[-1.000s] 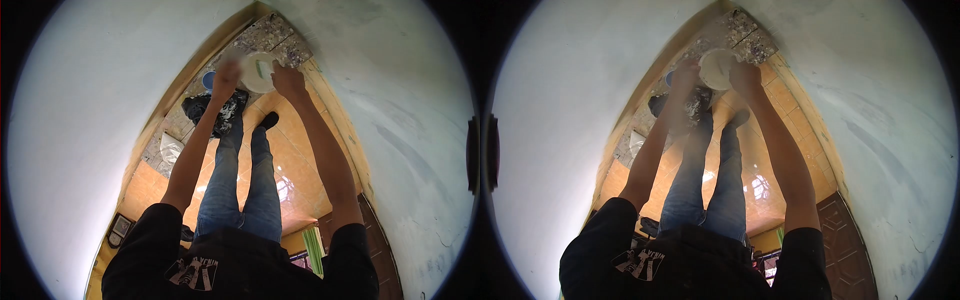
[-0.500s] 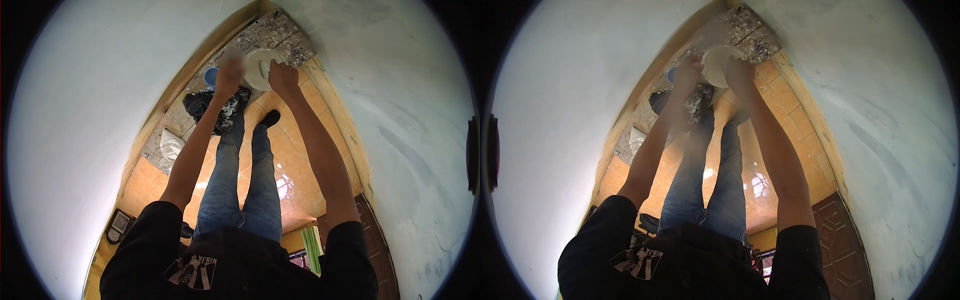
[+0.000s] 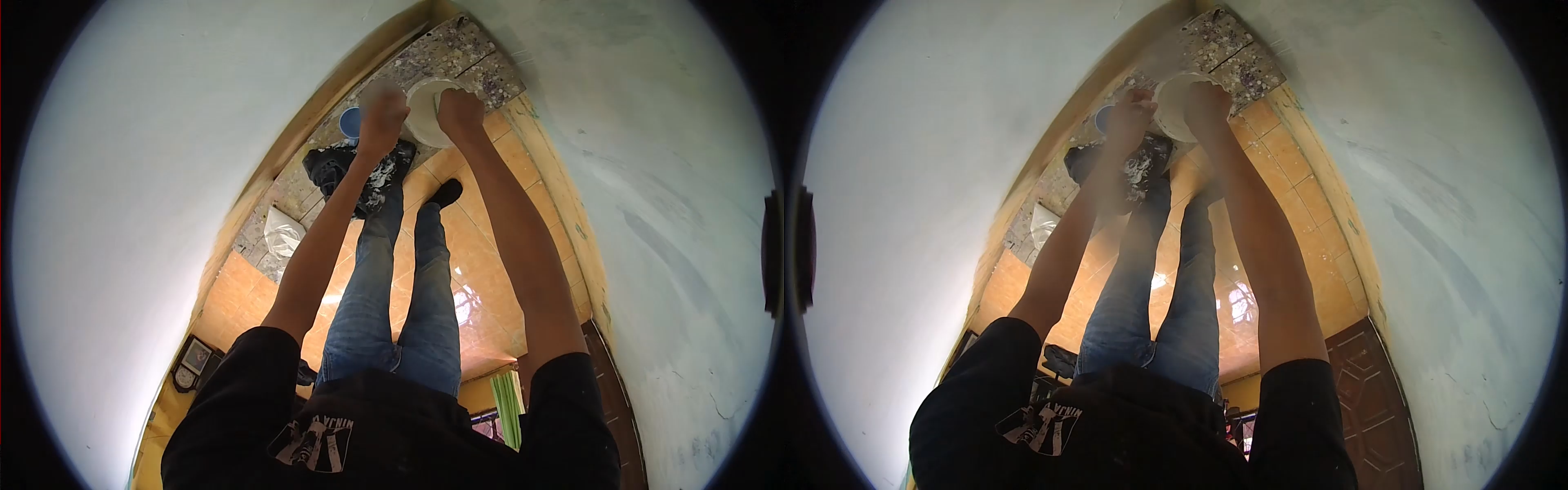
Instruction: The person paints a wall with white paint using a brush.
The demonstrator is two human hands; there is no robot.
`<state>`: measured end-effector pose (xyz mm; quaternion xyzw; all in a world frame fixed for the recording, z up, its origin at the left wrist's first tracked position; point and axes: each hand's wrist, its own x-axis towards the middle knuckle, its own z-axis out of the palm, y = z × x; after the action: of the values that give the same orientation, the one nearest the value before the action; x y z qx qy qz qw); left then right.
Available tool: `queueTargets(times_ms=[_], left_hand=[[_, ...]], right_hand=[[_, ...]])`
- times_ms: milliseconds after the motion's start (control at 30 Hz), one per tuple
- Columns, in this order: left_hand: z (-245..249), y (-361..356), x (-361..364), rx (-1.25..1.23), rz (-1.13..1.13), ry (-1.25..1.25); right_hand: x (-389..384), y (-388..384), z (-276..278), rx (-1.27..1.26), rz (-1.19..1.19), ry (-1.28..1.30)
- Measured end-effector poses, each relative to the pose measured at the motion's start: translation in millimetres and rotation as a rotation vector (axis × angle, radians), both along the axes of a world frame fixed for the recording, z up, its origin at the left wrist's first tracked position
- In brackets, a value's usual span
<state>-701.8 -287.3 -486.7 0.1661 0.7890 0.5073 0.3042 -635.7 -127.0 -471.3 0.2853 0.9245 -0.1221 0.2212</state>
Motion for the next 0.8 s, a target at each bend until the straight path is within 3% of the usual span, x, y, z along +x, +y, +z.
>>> queueTargets(times_ms=[133,800], left_hand=[[8.1,0.7,0.4,-0.059,0.005,-0.007],[13.0,-0.7,-1.0,-0.027,-0.006,-0.017]], right_hand=[[-2.2,0.4,-0.9,-0.106,-0.042,0.052],[1.4,2.8,6.1,-0.097,0.054,0.037]])
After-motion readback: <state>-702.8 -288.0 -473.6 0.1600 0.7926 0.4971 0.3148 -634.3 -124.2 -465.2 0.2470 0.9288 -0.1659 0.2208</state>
